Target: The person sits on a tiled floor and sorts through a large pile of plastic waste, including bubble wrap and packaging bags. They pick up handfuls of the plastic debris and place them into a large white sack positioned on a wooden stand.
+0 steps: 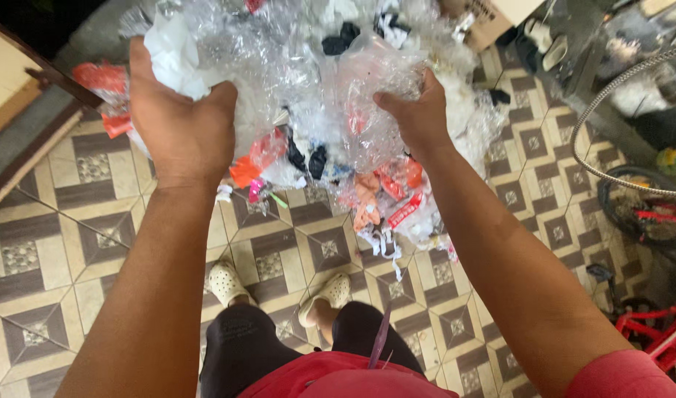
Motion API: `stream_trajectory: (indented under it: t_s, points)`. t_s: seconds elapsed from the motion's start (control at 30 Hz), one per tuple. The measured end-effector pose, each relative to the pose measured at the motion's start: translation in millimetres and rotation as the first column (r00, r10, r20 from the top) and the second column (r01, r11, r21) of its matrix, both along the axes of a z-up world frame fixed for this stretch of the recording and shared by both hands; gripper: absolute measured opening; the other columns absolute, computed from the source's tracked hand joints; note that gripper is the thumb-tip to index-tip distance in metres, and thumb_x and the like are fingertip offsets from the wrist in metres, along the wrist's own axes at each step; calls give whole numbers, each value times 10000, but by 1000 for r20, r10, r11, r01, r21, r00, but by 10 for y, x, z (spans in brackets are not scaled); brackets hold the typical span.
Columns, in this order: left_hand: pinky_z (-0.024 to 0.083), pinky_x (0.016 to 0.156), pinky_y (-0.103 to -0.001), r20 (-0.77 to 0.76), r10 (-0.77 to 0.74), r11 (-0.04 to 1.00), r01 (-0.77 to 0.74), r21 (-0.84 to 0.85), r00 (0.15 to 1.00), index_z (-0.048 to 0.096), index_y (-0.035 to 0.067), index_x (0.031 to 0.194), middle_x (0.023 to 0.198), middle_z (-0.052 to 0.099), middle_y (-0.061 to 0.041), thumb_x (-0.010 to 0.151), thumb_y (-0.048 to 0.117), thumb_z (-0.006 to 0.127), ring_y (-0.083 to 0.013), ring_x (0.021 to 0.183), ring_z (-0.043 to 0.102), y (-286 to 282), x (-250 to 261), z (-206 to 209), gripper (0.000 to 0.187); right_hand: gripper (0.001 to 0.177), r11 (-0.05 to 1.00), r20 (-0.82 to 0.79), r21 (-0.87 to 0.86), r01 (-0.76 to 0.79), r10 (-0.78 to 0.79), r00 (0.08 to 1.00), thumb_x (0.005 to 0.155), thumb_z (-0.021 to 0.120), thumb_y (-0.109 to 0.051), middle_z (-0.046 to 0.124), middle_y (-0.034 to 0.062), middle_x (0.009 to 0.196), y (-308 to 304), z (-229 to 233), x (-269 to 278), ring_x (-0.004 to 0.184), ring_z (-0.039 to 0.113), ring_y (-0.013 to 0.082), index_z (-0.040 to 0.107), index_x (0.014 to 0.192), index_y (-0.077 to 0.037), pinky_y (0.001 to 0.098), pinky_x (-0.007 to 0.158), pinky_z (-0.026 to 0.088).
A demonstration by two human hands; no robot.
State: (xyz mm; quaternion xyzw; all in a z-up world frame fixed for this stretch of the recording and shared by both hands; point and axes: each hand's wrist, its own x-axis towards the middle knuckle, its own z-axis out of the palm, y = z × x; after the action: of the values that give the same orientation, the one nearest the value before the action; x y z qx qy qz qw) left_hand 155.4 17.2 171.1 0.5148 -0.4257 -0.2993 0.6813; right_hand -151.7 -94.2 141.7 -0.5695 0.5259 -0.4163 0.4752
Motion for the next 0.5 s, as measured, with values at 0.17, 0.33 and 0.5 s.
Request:
stream_trajectory:
  t_s: [0.17, 0.33, 0.5]
  points:
    - [575, 1021, -297, -24, 83, 996, -81, 48, 996, 490, -1, 1374, 1249, 699, -70, 865, -105, 738, -168, 1154, 708, 92, 295, 314, 576, 464, 999, -50, -36, -31, 30, 998, 836, 838, 38, 759, 64, 1131, -50, 417, 370, 992, 735, 153, 635, 1248, -20, 326, 900, 618]
    - [570, 993, -290, 106, 193, 977, -201, 67, 975, 544, 7, 1330, 1211, 732, -56, 888, -75, 777, -165, 1110, 723, 233, 697, 519, 507, 471, 989, -81, -99, -110, 102, 991, 850, 831, 26, 757, 62, 1163, -22, 774, 780, 1031, 726, 149, 629, 1273, -18, 323, 946, 603]
    - [567, 986, -288, 24, 215, 975, -216, 47, 976, 545, 5, 1274, 1184, 705, -55, 885, -79, 756, -153, 1103, 701, 402, 1164, 563, 450, 491, 977, -99, -140, -159, 146, 984, 857, 823, 1, 746, 63, 1184, 24, 1012, 1299, 1049, 727, 152, 611, 1299, -29, 326, 955, 602]
